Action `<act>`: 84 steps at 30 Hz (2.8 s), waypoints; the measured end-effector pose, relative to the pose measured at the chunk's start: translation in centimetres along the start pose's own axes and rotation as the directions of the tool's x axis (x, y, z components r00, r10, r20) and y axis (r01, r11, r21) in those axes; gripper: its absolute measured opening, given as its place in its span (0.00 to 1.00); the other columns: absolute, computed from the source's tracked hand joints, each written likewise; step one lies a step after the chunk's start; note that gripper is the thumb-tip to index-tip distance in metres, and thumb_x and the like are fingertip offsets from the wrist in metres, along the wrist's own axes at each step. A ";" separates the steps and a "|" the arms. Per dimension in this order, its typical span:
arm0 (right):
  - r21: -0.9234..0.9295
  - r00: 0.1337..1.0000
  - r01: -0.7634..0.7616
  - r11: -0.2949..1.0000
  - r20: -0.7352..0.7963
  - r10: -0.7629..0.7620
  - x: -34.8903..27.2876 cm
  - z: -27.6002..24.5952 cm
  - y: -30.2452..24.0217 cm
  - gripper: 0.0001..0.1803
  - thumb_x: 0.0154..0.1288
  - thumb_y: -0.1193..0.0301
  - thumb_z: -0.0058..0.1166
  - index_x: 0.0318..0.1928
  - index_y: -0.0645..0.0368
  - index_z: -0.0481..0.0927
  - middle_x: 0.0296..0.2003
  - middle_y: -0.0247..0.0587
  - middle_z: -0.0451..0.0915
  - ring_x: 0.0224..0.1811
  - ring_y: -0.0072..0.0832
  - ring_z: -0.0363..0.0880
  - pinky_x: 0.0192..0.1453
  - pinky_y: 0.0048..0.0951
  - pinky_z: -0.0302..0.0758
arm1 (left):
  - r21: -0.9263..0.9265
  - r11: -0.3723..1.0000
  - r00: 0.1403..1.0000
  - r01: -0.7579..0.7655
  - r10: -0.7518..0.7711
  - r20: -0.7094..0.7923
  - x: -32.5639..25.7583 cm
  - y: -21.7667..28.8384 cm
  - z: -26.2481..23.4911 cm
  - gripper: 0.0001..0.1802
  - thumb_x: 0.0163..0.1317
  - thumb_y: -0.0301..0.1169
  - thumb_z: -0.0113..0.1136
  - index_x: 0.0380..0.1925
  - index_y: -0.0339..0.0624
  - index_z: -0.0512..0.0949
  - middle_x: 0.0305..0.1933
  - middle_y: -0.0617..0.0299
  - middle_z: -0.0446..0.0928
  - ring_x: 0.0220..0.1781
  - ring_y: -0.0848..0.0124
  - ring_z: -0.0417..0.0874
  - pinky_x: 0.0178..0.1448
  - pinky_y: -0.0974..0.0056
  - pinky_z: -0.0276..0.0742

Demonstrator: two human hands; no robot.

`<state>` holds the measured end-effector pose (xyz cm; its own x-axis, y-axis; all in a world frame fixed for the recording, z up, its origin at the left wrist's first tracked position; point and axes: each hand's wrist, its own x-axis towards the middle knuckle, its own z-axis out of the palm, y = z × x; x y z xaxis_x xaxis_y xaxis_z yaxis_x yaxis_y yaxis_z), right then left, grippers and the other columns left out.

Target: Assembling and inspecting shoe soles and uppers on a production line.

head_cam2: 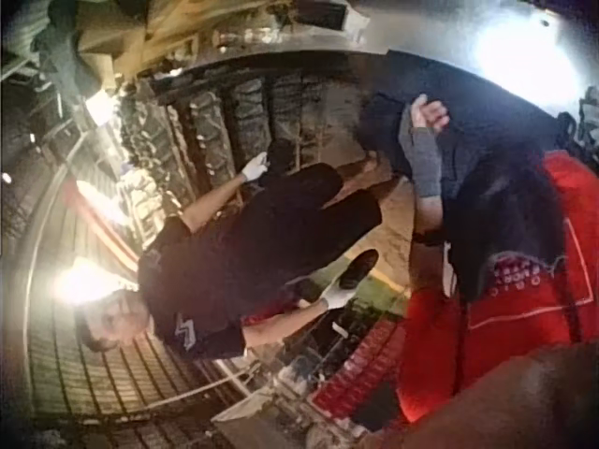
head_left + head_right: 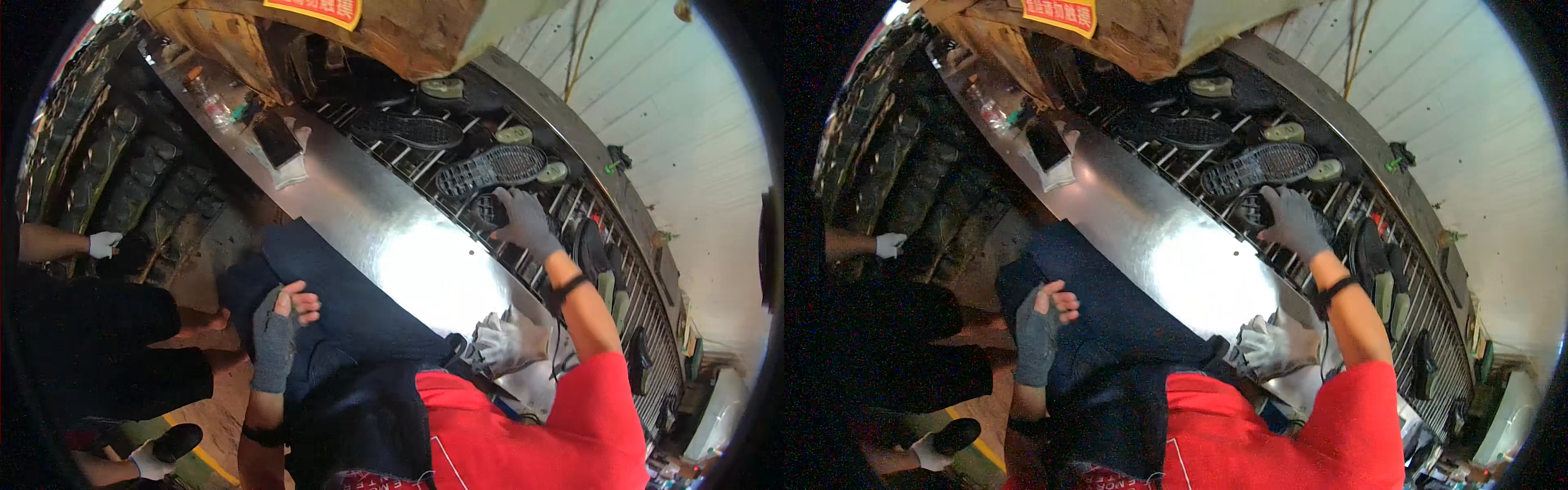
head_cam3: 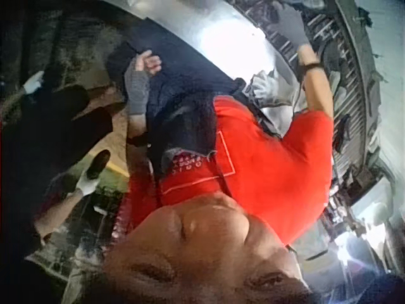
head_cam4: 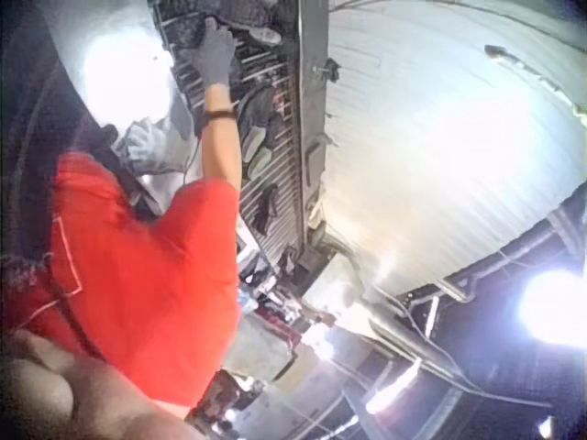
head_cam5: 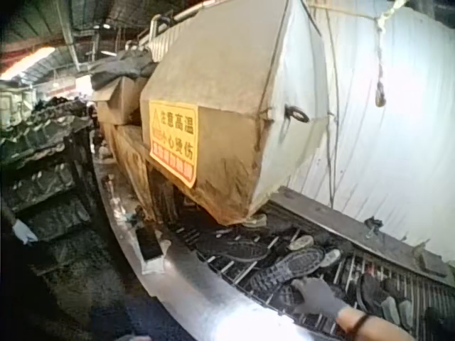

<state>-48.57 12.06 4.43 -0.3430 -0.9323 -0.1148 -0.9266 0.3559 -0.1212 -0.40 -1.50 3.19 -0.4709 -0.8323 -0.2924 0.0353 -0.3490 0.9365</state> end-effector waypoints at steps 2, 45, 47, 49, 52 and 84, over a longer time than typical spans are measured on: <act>0.097 0.954 0.257 0.962 -0.182 -0.237 -1.6 -2.8 -5.0 0.46 0.34 0.59 0.83 0.60 0.52 0.80 0.46 0.46 0.83 0.48 0.49 0.84 0.57 0.48 0.79 | -0.194 0.956 0.974 0.222 -0.207 0.096 0.3 -0.3 2.5 0.34 0.82 0.49 0.49 0.67 0.25 0.68 0.53 0.44 0.82 0.54 0.58 0.87 0.56 0.56 0.87; 0.949 0.892 -0.078 -0.307 0.204 0.404 -5.8 4.4 12.0 0.21 0.77 0.64 0.55 0.65 0.58 0.76 0.55 0.42 0.84 0.49 0.40 0.88 0.55 0.45 0.88 | 0.393 0.913 0.912 -0.111 0.251 -0.323 -1.6 -0.8 -1.6 0.26 0.80 0.36 0.54 0.70 0.33 0.69 0.65 0.54 0.76 0.67 0.65 0.77 0.74 0.59 0.71; 0.911 0.863 -0.206 -0.358 0.341 0.372 -9.1 3.8 6.7 0.21 0.75 0.65 0.57 0.64 0.57 0.76 0.54 0.43 0.84 0.49 0.39 0.88 0.54 0.43 0.88 | 0.275 0.930 0.928 -0.243 0.306 -0.215 -0.7 0.6 -1.2 0.26 0.80 0.37 0.52 0.70 0.31 0.69 0.65 0.51 0.76 0.68 0.63 0.77 0.74 0.57 0.71; 0.899 0.864 -0.348 -0.266 0.418 0.280 -9.8 3.1 0.9 0.24 0.69 0.67 0.64 0.62 0.58 0.77 0.53 0.41 0.84 0.49 0.36 0.87 0.56 0.39 0.87 | -0.006 0.938 0.936 -0.346 0.345 -0.065 0.7 1.8 0.5 0.29 0.82 0.40 0.49 0.71 0.27 0.67 0.65 0.43 0.75 0.69 0.56 0.77 0.75 0.51 0.73; 0.903 0.912 -0.392 0.174 0.407 -0.055 -8.4 1.5 -9.3 0.34 0.60 0.66 0.73 0.64 0.62 0.75 0.55 0.38 0.82 0.55 0.31 0.83 0.64 0.35 0.79 | -0.136 0.956 0.955 -0.261 0.277 0.109 2.6 3.0 4.2 0.49 0.75 0.53 0.58 0.82 0.38 0.48 0.75 0.40 0.67 0.73 0.52 0.75 0.76 0.49 0.72; 0.742 0.720 -0.636 -0.212 0.472 -0.509 -5.3 6.7 -30.4 0.47 0.74 0.32 0.43 0.64 0.67 0.75 0.54 0.49 0.85 0.49 0.36 0.88 0.55 0.39 0.86 | -0.545 0.810 0.926 -0.216 0.347 0.149 0.2 4.5 -5.7 0.44 0.80 0.63 0.34 0.78 0.37 0.59 0.67 0.46 0.78 0.58 0.65 0.86 0.63 0.59 0.83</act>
<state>-17.58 6.59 2.08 0.2977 -0.8217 -0.4859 0.5291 0.5657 -0.6325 4.71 -5.68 6.24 -0.5551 -0.8276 0.0832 0.6105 -0.3374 0.7166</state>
